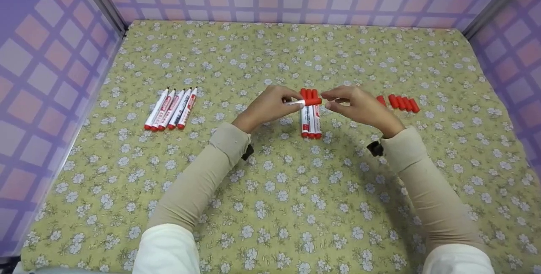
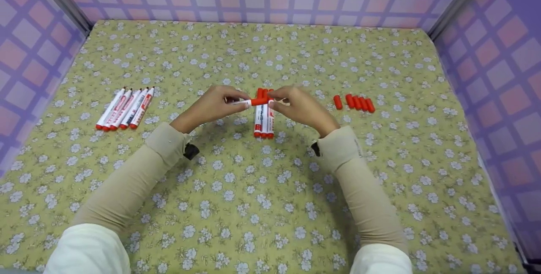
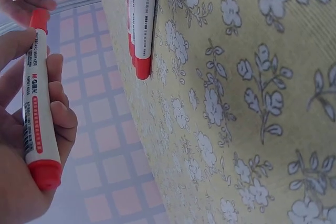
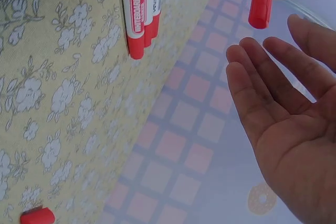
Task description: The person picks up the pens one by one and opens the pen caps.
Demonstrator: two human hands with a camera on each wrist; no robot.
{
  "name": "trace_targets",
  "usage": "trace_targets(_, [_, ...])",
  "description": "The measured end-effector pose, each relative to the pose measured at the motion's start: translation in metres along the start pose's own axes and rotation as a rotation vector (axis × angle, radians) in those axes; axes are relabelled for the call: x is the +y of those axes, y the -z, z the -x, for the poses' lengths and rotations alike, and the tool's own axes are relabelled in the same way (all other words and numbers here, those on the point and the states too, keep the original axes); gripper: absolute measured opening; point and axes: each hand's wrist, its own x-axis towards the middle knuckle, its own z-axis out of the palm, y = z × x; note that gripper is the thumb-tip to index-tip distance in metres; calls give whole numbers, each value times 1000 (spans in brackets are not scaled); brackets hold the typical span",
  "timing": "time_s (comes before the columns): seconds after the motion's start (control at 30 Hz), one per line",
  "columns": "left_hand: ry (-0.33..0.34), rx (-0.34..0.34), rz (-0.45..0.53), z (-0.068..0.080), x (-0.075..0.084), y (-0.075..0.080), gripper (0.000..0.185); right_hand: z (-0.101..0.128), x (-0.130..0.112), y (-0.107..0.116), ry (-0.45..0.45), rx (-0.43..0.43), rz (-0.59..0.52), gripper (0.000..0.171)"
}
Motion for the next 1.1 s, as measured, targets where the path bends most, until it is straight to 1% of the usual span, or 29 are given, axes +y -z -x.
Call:
trace_targets(0.13, [-18, -7, -63, 0, 2, 0, 25, -3, -3, -3, 4, -9, 15, 42])
trace_targets(0.3, [-53, -5, -104, 1, 5, -1, 24, -7, -7, -8, 57, -25, 3, 38])
trace_targets(0.4, [-75, -7, -122, 1, 8, -1, 24, -10, -11, -11, 91, -36, 22, 34])
trace_targets(0.6, [-99, -10, -178, 1, 11, -3, 25, -15, -17, -16, 128, -34, 89, 28])
trace_targets(0.77, [-97, -15, -215, 1, 12, -3, 24, -17, -20, -20, 170, -22, 156, 24])
trace_targets(0.9, [-95, -26, -246, 3, 12, -3, 24, -18, -22, -24, 187, -1, 219, 22])
trace_targets(1.1, [-107, -61, -221, 5, 14, -1, 22, -18, -26, -28, 207, 29, 269, 23])
